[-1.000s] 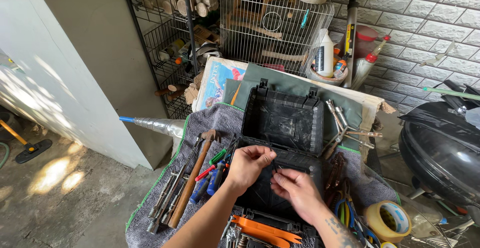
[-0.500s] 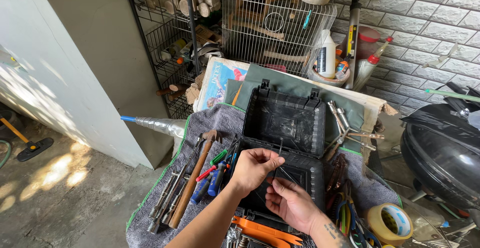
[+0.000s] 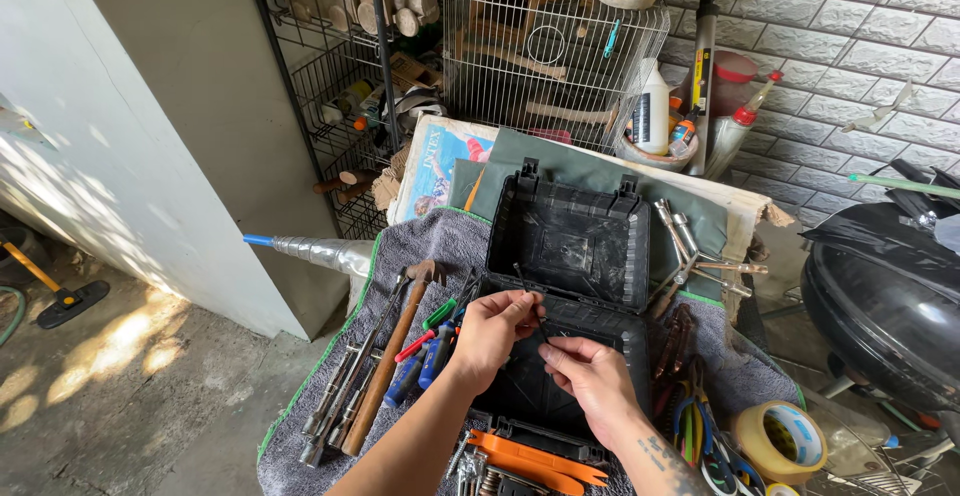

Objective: The person sorts and arranges various tools inside an open black toolbox placed on a towel-covered table. They pick up and place down multiple items including screwdrivers, pliers, wrenches, and Allen keys, moving them between the toolbox and the surrounding table surface.

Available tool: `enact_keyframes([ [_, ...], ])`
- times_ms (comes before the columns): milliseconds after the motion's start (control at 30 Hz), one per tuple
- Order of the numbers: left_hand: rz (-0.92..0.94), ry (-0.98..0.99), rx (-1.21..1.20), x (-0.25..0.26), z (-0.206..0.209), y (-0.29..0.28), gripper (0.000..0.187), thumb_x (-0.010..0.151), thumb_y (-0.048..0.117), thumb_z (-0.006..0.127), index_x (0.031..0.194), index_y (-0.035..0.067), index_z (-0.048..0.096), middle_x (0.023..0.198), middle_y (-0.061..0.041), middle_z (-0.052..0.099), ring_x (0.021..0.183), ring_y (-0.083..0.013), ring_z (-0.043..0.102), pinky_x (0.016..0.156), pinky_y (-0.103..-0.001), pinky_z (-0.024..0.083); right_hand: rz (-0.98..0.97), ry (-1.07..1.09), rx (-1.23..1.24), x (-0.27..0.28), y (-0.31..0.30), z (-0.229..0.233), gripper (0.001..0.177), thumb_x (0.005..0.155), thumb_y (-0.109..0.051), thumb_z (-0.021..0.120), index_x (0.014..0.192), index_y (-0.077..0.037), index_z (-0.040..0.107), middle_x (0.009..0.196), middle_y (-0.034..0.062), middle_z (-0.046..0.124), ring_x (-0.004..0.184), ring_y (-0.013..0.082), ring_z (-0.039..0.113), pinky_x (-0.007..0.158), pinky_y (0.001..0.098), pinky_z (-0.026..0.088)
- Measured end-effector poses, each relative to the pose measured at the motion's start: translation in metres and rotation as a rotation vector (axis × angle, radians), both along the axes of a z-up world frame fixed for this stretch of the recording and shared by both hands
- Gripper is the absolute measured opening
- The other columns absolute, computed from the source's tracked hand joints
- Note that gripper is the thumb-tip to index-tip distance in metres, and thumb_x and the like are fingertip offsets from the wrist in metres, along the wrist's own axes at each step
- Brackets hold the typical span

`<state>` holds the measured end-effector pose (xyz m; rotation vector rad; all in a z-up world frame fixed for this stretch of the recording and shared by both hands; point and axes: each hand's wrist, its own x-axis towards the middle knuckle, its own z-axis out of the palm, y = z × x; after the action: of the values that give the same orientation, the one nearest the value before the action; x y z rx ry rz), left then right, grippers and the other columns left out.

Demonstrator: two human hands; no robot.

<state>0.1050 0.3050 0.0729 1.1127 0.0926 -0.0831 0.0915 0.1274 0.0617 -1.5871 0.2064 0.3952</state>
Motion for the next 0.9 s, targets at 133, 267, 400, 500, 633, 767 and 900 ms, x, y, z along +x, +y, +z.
enact_keyframes([
  [133,0.013,0.009,0.019,-0.003,0.003,0.002,0.021,0.1,0.019,0.063,0.101,0.003,0.076,0.088,-0.001,0.074,0.079,-0.0092,0.064,0.075,-0.026,0.053,-0.026,0.019,0.018,-0.003,0.003,0.004,0.027,0.087,-0.019,0.076,0.108,-0.003,0.079,0.088,0.0023,0.076,0.078,0.01,0.067,0.072,0.0248,0.055],
  [267,0.019,0.024,0.069,-0.007,0.008,0.003,0.022,0.1,0.02,0.063,0.101,0.004,0.077,0.088,0.0,0.073,0.079,-0.0091,0.064,0.074,-0.026,0.052,-0.044,0.03,0.031,-0.008,0.005,0.009,0.028,0.088,-0.023,0.077,0.108,-0.003,0.079,0.09,0.0019,0.074,0.081,0.0099,0.067,0.075,0.0254,0.055],
  [400,0.003,0.012,0.088,-0.01,0.007,0.002,0.022,0.101,0.022,0.063,0.101,0.005,0.077,0.087,0.0,0.072,0.079,-0.0087,0.063,0.074,-0.025,0.052,-0.036,0.029,-0.018,-0.011,0.003,0.013,0.028,0.089,-0.025,0.075,0.109,-0.006,0.079,0.09,0.0017,0.074,0.081,0.0093,0.066,0.076,0.0252,0.055],
  [500,0.002,0.012,0.084,-0.01,0.001,0.0,0.022,0.1,0.021,0.064,0.102,0.004,0.077,0.086,0.0,0.072,0.079,-0.0085,0.064,0.073,-0.025,0.052,-0.034,0.015,-0.037,-0.014,0.001,0.014,0.028,0.089,-0.025,0.075,0.109,-0.004,0.079,0.087,0.0012,0.074,0.079,0.0088,0.063,0.073,0.0245,0.053],
  [633,-0.036,-0.005,0.075,-0.012,-0.007,-0.011,0.021,0.098,0.019,0.067,0.105,0.002,0.078,0.085,0.001,0.072,0.076,-0.0081,0.061,0.072,-0.024,0.051,-0.027,-0.053,-0.061,-0.022,-0.003,0.014,0.029,0.09,-0.023,0.075,0.109,-0.003,0.08,0.081,0.0002,0.072,0.073,0.0085,0.056,0.068,0.0237,0.048],
  [767,-0.124,-0.02,0.133,-0.013,-0.013,-0.031,0.023,0.098,0.019,0.069,0.109,0.002,0.08,0.081,0.0,0.069,0.072,-0.0081,0.055,0.069,-0.025,0.05,-0.069,-0.092,-0.09,-0.03,-0.02,0.008,0.027,0.09,-0.022,0.074,0.107,-0.002,0.08,0.079,-0.0004,0.072,0.072,0.0079,0.058,0.067,0.0234,0.048],
  [900,-0.229,0.01,0.159,-0.015,-0.014,-0.065,0.024,0.098,0.021,0.068,0.107,0.001,0.079,0.081,0.001,0.07,0.072,-0.0074,0.056,0.069,-0.024,0.05,-0.16,-0.104,-0.106,-0.04,-0.055,-0.001,0.026,0.09,-0.021,0.076,0.105,-0.001,0.08,0.078,0.0021,0.07,0.069,0.0086,0.059,0.065,0.0239,0.049],
])
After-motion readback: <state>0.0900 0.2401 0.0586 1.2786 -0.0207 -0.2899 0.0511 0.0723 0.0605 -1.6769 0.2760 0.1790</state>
